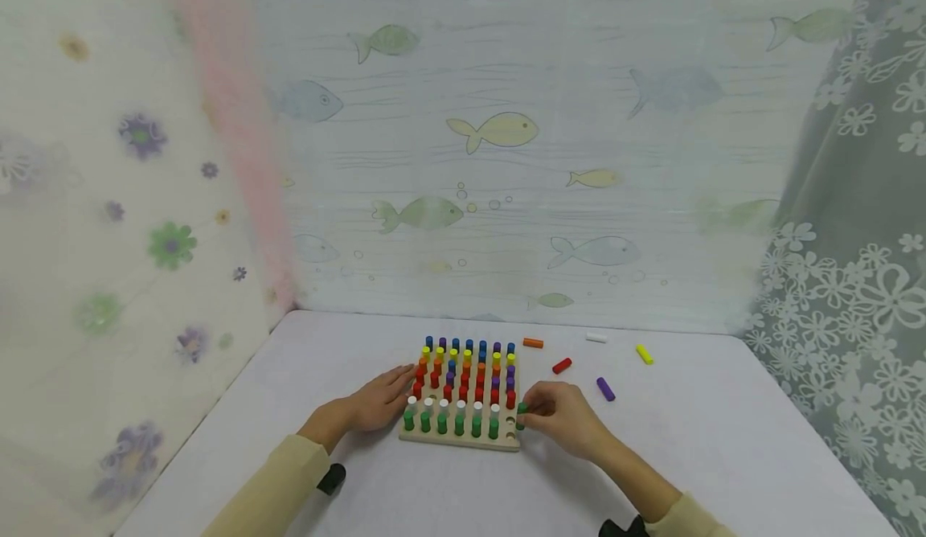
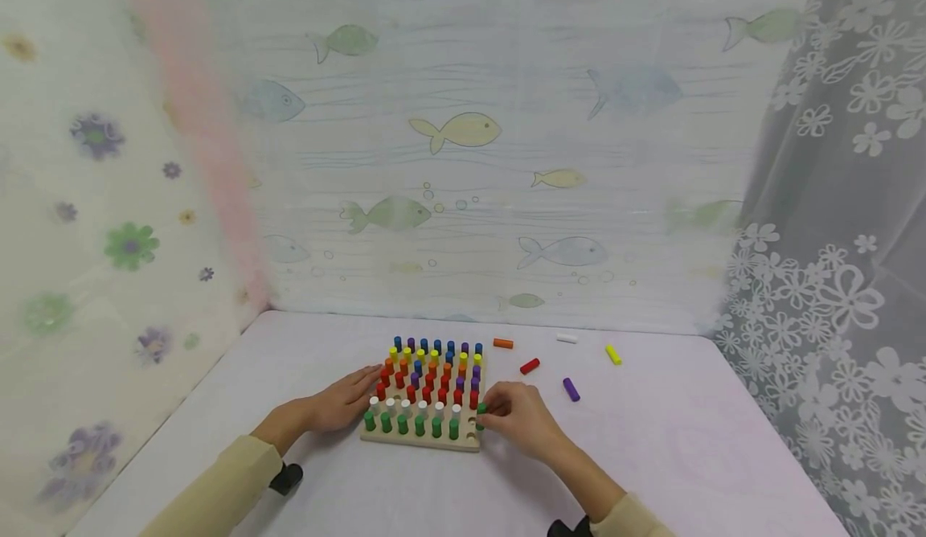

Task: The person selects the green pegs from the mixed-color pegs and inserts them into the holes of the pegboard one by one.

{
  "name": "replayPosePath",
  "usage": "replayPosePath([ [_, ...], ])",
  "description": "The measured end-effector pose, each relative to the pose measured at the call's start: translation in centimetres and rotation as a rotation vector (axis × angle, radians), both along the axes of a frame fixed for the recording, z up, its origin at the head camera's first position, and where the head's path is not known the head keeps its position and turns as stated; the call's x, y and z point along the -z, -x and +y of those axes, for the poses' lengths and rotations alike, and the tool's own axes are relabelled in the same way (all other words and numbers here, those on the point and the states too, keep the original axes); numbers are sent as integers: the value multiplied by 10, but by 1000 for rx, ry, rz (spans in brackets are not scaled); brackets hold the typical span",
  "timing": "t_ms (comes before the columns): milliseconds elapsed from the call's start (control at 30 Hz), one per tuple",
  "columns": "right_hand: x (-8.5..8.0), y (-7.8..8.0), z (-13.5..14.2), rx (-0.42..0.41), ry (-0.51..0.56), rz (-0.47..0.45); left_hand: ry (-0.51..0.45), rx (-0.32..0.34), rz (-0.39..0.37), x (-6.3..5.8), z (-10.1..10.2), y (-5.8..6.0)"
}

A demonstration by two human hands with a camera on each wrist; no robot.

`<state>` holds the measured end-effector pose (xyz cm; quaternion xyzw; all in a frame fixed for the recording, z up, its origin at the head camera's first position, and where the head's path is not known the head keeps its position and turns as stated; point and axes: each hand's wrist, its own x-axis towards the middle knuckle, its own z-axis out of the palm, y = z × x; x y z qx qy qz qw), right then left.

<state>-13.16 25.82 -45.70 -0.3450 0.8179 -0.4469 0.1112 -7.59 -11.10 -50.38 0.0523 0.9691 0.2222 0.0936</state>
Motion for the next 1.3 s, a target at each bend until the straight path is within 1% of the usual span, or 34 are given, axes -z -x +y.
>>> replayPosePath([
  [300,3,-6,-6,-42,-8,-35,0,-2,1,2,0,2],
  [667,8,-3,-17,-46,-27,-33,-3,7,-12,-2,-7,12],
  [800,9,-2,-21,-46,-47,-30,8,31,-10,-5,-8,15],
  [867,10,-2,-21,-46,-58,-24,8,44,-8,-8,-7,14],
  [933,11,-2,-21,-48,-64,-23,9,43,-10,-9,-6,14],
  [1133,11,1,-21,-75,-77,-12,11,11,-22,-2,-10,18],
  [1300,6,4,-14,-106,-101,13,-3,9,-35,0,-12,18],
])
